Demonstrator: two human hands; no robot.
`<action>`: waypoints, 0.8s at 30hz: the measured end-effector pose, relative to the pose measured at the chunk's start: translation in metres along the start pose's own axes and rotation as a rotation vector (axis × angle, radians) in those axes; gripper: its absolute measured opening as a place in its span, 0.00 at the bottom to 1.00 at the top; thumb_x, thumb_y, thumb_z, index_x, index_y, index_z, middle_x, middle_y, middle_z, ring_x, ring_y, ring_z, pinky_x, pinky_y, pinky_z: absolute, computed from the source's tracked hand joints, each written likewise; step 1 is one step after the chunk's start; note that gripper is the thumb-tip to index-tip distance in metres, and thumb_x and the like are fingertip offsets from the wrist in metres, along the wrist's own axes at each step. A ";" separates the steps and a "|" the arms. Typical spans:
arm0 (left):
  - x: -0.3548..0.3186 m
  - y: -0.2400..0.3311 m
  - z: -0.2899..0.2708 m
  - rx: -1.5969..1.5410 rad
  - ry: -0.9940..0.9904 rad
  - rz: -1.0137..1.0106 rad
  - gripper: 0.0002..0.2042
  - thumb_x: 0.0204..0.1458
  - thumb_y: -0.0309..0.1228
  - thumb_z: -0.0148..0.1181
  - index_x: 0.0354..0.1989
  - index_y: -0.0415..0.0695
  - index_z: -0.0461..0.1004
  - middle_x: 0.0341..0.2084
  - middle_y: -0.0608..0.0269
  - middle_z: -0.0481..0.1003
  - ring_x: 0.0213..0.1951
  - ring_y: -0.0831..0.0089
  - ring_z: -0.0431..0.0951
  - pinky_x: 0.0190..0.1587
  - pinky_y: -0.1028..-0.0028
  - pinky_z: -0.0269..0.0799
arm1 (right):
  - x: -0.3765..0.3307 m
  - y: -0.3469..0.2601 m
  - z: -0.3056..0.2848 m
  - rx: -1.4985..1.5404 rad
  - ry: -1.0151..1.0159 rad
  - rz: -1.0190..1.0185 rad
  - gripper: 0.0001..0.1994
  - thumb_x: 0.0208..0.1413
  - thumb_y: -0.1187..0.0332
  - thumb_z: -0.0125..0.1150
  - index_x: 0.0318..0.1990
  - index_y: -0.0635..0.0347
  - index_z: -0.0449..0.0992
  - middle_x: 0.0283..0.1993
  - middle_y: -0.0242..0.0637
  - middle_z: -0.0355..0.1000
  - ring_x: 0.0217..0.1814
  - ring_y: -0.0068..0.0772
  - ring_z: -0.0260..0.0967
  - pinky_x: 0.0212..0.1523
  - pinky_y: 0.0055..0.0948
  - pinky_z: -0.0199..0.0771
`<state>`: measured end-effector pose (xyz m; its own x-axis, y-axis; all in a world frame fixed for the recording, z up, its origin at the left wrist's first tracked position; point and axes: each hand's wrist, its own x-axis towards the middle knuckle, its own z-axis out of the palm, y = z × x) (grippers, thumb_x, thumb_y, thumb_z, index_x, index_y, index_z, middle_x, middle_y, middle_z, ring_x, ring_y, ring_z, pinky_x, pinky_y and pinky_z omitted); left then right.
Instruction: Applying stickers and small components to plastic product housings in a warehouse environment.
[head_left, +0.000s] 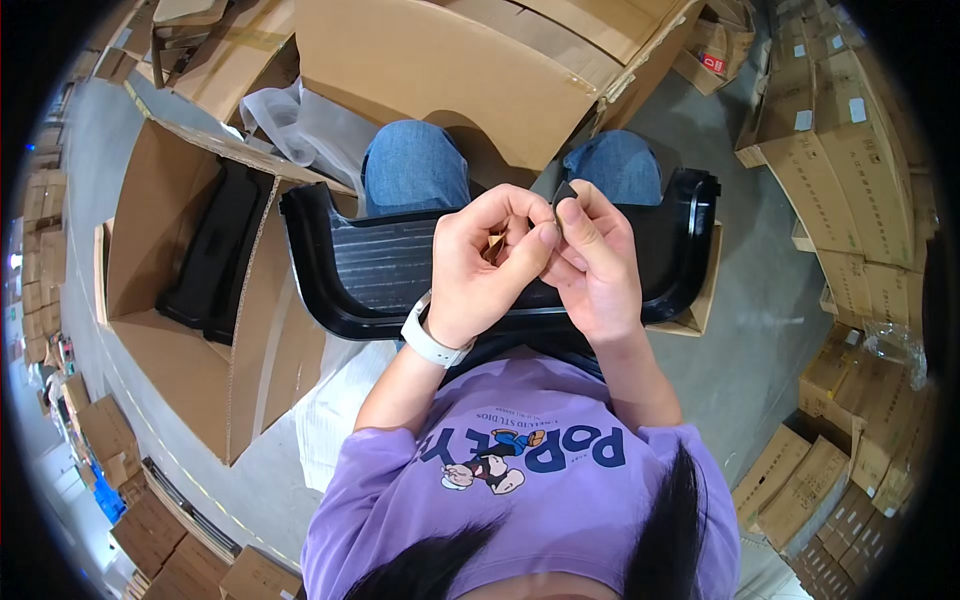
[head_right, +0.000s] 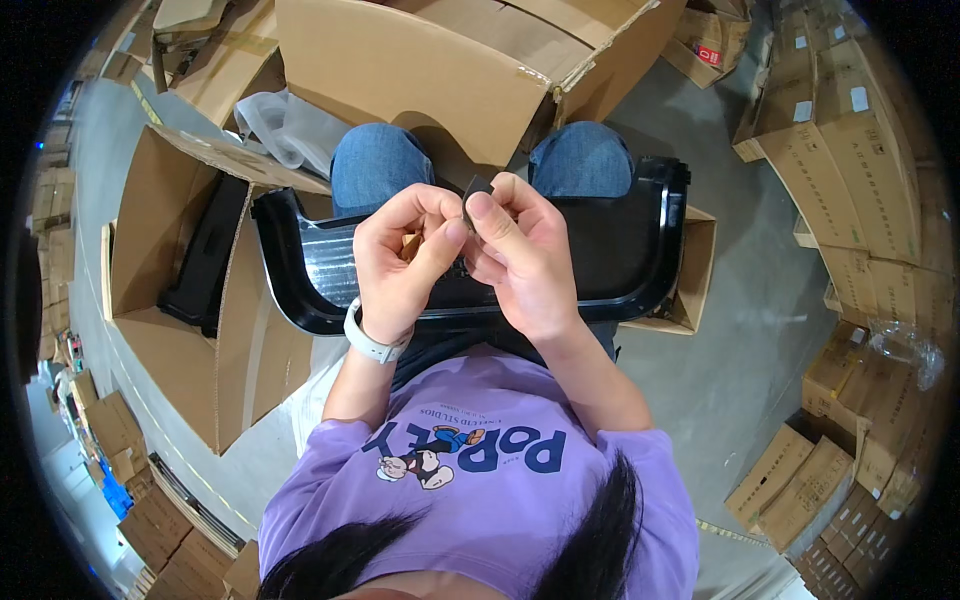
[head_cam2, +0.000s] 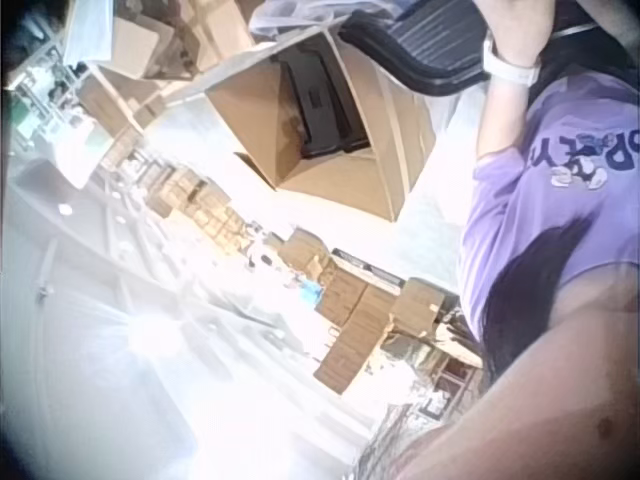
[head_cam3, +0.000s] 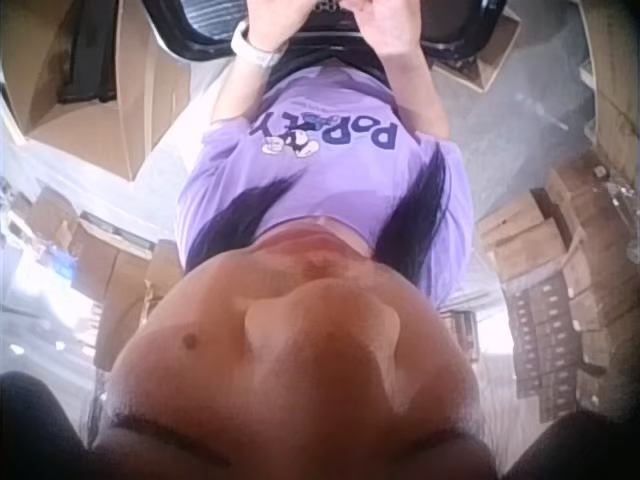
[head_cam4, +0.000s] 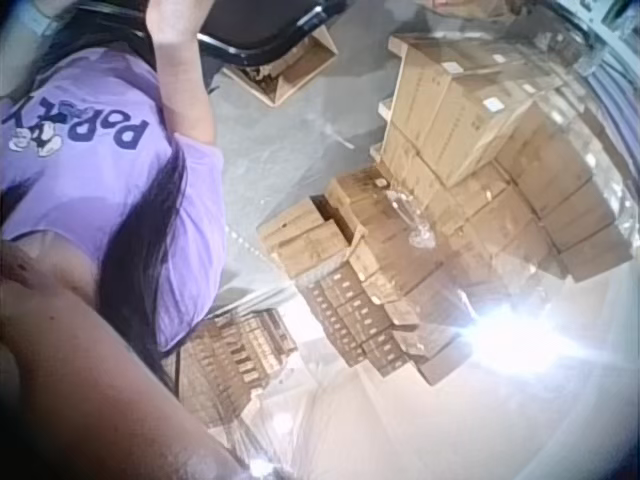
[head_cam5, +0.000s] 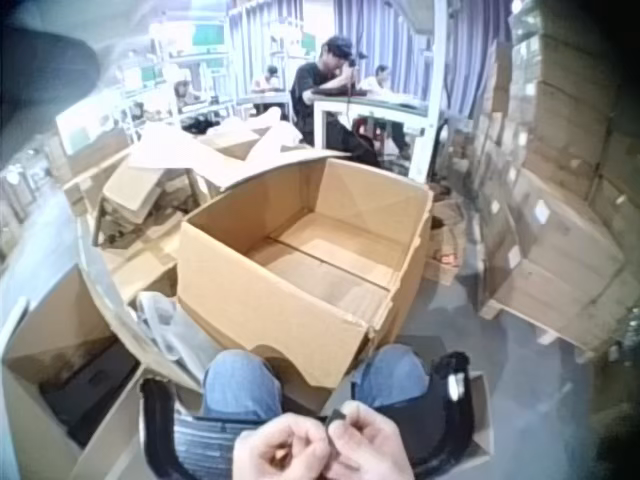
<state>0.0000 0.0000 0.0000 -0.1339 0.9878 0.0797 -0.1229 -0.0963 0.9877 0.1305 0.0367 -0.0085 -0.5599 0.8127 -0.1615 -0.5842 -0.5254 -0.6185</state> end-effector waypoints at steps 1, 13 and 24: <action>0.001 0.000 0.001 0.018 0.017 0.005 0.03 0.47 0.24 0.58 0.29 0.40 0.71 0.13 0.78 0.61 0.18 0.91 0.55 0.20 0.86 0.47 | 0.000 0.000 0.002 -0.058 0.052 -0.043 0.09 0.57 0.66 0.58 0.30 0.56 0.64 0.20 0.23 0.59 0.16 0.10 0.48 0.15 0.14 0.46; 0.000 -0.007 0.001 0.023 0.067 -0.015 0.03 0.45 0.21 0.58 0.28 0.40 0.72 0.12 0.79 0.60 0.17 0.92 0.54 0.19 0.86 0.47 | 0.003 0.002 0.000 -0.123 0.120 -0.054 0.09 0.57 0.66 0.58 0.29 0.56 0.66 0.19 0.21 0.57 0.16 0.09 0.48 0.15 0.14 0.44; 0.002 -0.010 -0.001 -0.055 0.066 -0.030 0.03 0.47 0.20 0.58 0.30 0.40 0.72 0.13 0.80 0.59 0.17 0.93 0.53 0.19 0.87 0.45 | 0.004 0.004 -0.001 -0.084 0.146 -0.060 0.08 0.58 0.67 0.56 0.30 0.55 0.65 0.18 0.20 0.55 0.15 0.10 0.47 0.15 0.14 0.44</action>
<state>-0.0002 0.0029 -0.0095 -0.1936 0.9803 0.0390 -0.1811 -0.0748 0.9806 0.1267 0.0378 -0.0130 -0.4306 0.8731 -0.2286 -0.5597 -0.4570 -0.6913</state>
